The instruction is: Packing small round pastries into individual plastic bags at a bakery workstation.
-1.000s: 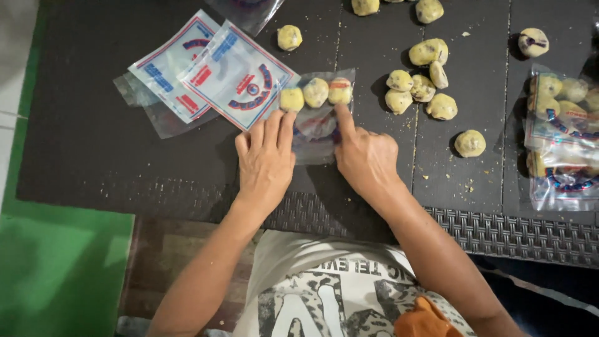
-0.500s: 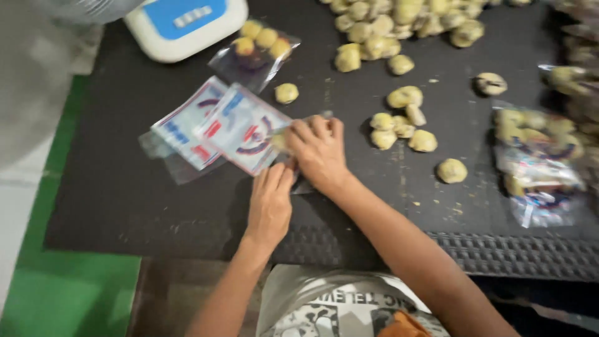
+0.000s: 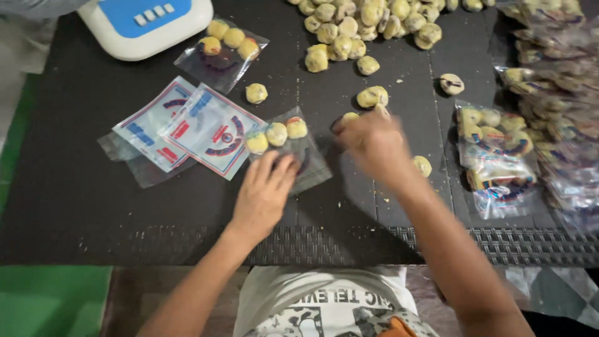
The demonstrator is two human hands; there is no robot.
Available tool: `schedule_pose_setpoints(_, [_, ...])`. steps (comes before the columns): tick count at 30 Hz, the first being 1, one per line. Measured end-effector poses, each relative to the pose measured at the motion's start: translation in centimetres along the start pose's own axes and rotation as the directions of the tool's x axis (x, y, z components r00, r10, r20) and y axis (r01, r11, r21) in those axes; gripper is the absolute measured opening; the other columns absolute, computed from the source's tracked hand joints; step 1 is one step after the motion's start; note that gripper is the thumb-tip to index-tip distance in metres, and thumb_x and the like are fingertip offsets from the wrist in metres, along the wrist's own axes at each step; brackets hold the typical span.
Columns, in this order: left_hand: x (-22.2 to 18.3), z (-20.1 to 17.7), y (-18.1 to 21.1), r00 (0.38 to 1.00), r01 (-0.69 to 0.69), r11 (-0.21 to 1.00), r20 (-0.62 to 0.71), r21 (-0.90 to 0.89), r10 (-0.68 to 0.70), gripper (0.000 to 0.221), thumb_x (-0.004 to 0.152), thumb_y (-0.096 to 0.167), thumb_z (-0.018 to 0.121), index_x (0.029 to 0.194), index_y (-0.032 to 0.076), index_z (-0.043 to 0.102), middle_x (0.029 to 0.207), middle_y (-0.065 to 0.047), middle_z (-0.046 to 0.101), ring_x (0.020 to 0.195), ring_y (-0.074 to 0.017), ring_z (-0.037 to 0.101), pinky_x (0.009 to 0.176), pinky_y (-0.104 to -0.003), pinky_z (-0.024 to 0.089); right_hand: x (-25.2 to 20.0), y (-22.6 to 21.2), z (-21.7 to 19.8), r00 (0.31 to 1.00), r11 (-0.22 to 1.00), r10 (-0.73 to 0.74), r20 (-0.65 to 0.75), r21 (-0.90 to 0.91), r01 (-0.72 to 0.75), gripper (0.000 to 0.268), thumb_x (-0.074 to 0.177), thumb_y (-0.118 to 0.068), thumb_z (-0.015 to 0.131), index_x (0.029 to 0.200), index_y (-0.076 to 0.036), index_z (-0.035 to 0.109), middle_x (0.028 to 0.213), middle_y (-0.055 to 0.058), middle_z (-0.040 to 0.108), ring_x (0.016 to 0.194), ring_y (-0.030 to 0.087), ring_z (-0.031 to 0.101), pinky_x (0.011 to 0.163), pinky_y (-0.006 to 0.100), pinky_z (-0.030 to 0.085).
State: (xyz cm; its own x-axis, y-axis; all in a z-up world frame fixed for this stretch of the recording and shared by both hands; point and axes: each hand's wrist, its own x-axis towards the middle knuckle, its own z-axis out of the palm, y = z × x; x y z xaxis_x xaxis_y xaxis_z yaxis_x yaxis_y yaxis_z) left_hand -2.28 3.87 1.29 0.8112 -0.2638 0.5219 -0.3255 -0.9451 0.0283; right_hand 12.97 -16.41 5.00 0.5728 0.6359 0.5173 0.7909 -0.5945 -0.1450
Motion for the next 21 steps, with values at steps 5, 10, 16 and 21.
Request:
schedule_pose_setpoints(5, [1.6, 0.5, 3.3, 0.989, 0.132, 0.991, -0.063, 0.009, -0.131, 0.032, 0.099, 0.012, 0.042, 0.127, 0.004, 0.056, 0.126, -0.014, 0.057, 0.117, -0.0335, 0.049, 0.092, -0.045, 0.038, -0.4, 5.4, 4.4, 0.998, 0.965, 0.006, 0.067, -0.262, 0.011, 0.035, 0.084, -0.038, 0.073, 0.112, -0.016, 0.07, 0.092, 0.003, 0.066, 0.091, 0.024, 0.055, 0.072, 0.037, 0.044])
schedule_pose_setpoints(10, [2.9, 1.9, 4.5, 0.92, 0.388, 0.909, 0.008, -0.152, -0.392, 0.031, 0.102, 0.022, 0.041, 0.126, 0.011, 0.057, 0.124, -0.002, 0.057, 0.111, -0.0232, 0.049, 0.085, -0.04, 0.037, -2.5, 3.6, 0.7, 0.983, 0.968, 0.181, 0.036, 0.168, -0.184, 0.033, 0.078, -0.034, 0.081, 0.103, -0.019, 0.067, 0.084, -0.001, 0.062, 0.087, 0.021, 0.058, 0.073, 0.033, 0.051])
schedule_pose_setpoints(16, [3.4, 2.0, 5.2, 0.919, 0.373, 0.894, -0.035, -0.249, -0.394, 0.034, 0.103, 0.024, 0.042, 0.13, 0.009, 0.054, 0.13, -0.005, 0.056, 0.118, -0.0248, 0.048, 0.089, -0.041, 0.037, -5.4, -2.9, -1.2, 0.924, 0.925, 0.321, 0.207, 0.14, -0.352, 0.036, 0.071, -0.038, 0.083, 0.091, -0.016, 0.062, 0.085, 0.006, 0.059, 0.08, 0.028, 0.064, 0.07, 0.041, 0.051])
schedule_pose_setpoints(21, [3.4, 1.3, 4.7, 0.921, 0.298, 0.902, -0.155, -0.311, -0.358, 0.036, 0.098, 0.01, 0.048, 0.133, 0.001, 0.05, 0.126, -0.015, 0.058, 0.12, -0.0328, 0.05, 0.096, -0.041, 0.04, -3.0, -7.1, -1.2, 0.961, 0.909, 0.173, 0.214, 0.342, -0.24, 0.029, 0.075, -0.012, 0.072, 0.103, -0.017, 0.067, 0.097, 0.005, 0.068, 0.095, 0.029, 0.064, 0.083, 0.041, 0.052])
